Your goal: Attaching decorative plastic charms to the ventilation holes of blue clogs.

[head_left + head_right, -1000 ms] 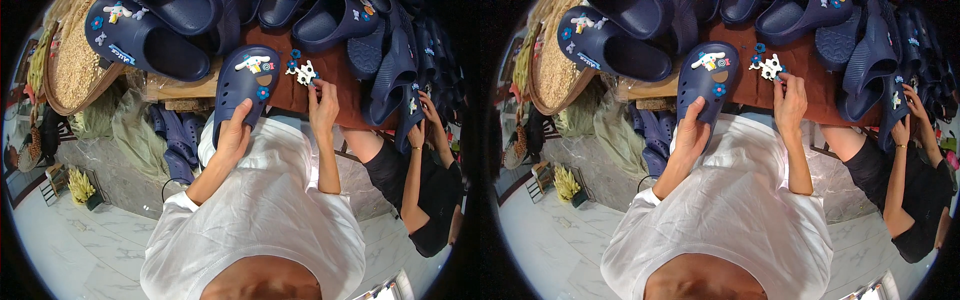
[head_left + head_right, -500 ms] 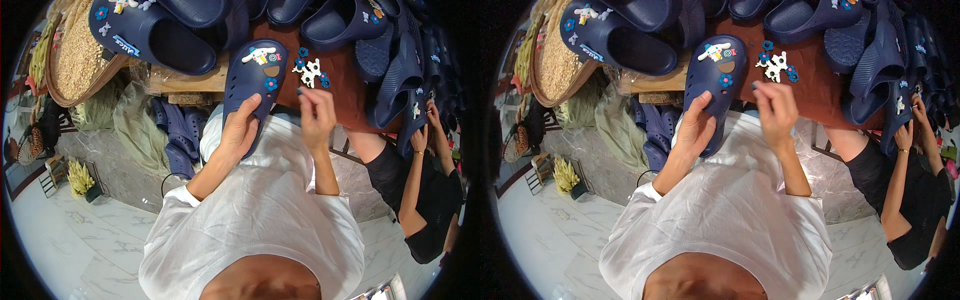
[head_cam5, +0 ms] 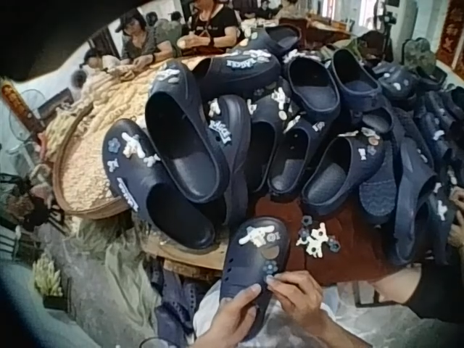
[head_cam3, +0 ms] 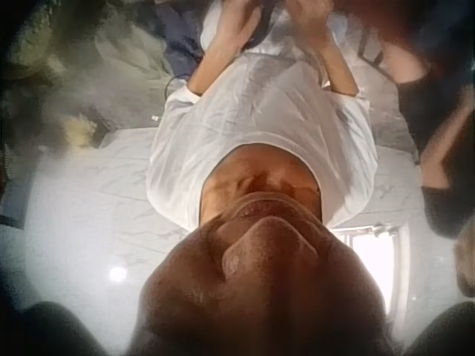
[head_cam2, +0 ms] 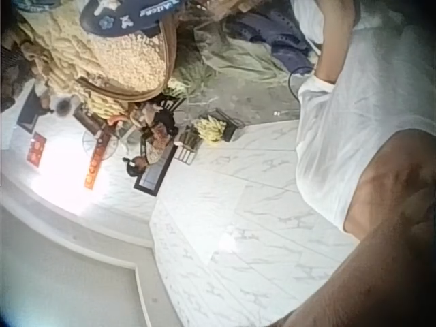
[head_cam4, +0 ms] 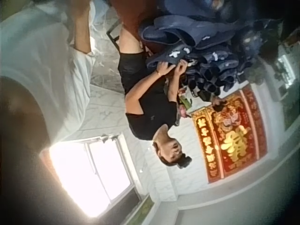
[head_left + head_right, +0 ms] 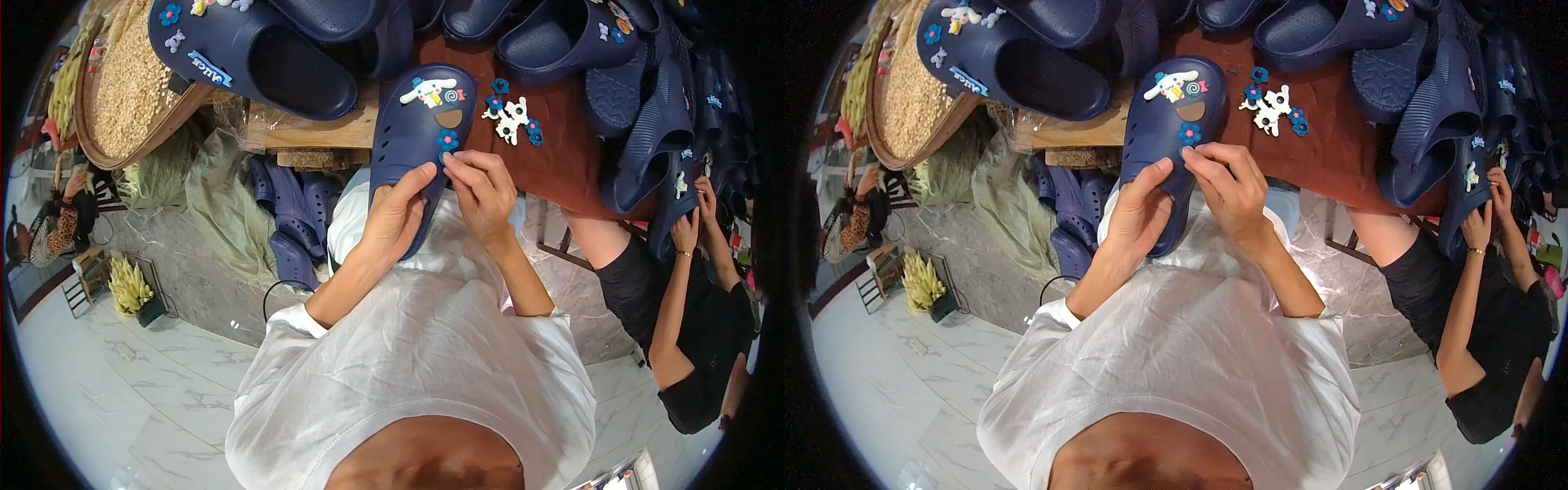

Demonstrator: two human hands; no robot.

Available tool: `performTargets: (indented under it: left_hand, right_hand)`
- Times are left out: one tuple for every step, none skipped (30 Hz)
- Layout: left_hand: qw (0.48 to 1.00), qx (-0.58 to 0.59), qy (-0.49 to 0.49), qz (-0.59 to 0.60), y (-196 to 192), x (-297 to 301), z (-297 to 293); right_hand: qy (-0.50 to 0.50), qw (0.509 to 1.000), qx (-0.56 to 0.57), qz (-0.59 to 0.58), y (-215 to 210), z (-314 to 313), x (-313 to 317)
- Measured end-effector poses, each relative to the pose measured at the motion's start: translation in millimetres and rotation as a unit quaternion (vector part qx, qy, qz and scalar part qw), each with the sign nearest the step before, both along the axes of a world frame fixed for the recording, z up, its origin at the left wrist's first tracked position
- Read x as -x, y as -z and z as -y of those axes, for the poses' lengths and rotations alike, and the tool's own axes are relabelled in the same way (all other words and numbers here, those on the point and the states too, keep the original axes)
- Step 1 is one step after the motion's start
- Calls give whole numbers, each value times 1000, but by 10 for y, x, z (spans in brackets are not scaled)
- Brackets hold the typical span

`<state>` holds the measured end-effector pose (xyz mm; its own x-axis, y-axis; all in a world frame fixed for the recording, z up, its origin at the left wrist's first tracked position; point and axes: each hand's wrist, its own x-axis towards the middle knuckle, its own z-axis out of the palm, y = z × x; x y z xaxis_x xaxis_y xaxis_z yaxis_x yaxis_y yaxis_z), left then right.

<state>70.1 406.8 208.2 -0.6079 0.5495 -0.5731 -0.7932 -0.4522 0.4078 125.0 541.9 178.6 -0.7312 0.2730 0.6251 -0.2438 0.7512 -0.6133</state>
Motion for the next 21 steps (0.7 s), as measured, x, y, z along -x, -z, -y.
performTargets:
  left_hand:
    - [1000,8,2,-4,-6,-14,4]
    - [1000,16,4,-9,-10,-27,6]
    - [1000,16,3,-8,-13,-39,3]
    - [1000,19,-3,-18,-19,-47,0]
    - [999,23,-9,-28,-22,-57,-3]
    - [999,23,-10,-28,-24,-68,-3]
    - [999,30,-12,-32,-22,-80,-5]
    - [999,37,-15,-36,-20,-90,-8]
    - [999,37,-16,-36,-18,-97,-11]
    - [998,42,-19,-39,-20,-110,-12]
    - [998,47,-23,-43,-23,-123,-12]
    - [998,47,-23,-43,-40,-132,-14]
    - [997,44,-32,-52,-67,-130,-24]
    - [997,41,-40,-61,-82,-132,-32]
    - [997,41,-40,-61,-84,-144,-39]
    - [995,45,-40,-75,-95,-162,-31]
    - [994,50,-40,-90,-103,-172,-24]
    - [994,50,-40,-91,-108,-172,-16]
    - [994,62,-37,-87,-102,-173,-18]
    - [993,73,-34,-82,-98,-173,-22]
    - [993,73,-35,-82,-94,-169,-37]
  right_hand:
    - [-1,1000,0,0,13,1,-4]
    - [-3,1000,13,-2,27,3,-9]
    - [-6,1000,26,-3,34,4,-12]
    - [-7,1000,26,-3,31,9,-15]
    - [-9,999,45,4,24,17,-26]
    - [-11,998,65,11,16,25,-34]
    - [-11,998,65,11,10,29,-38]
    - [-12,998,58,16,2,33,-39]
    - [-13,998,51,21,0,34,-39]
    - [-14,998,51,22,5,36,-45]
    - [-20,998,48,21,16,37,-54]
    - [-27,998,45,20,27,40,-63]
    - [-27,998,44,20,34,50,-61]
    - [-32,998,43,22,38,70,-59]
    - [-37,998,42,24,39,81,-61]
    - [-37,998,41,24,27,92,-70]
    - [-37,998,34,27,14,101,-82]
    - [-37,998,27,31,4,109,-87]
    - [-38,998,28,31,12,111,-80]
    - [-35,999,27,27,25,116,-69]
    - [-33,999,27,24,31,118,-63]
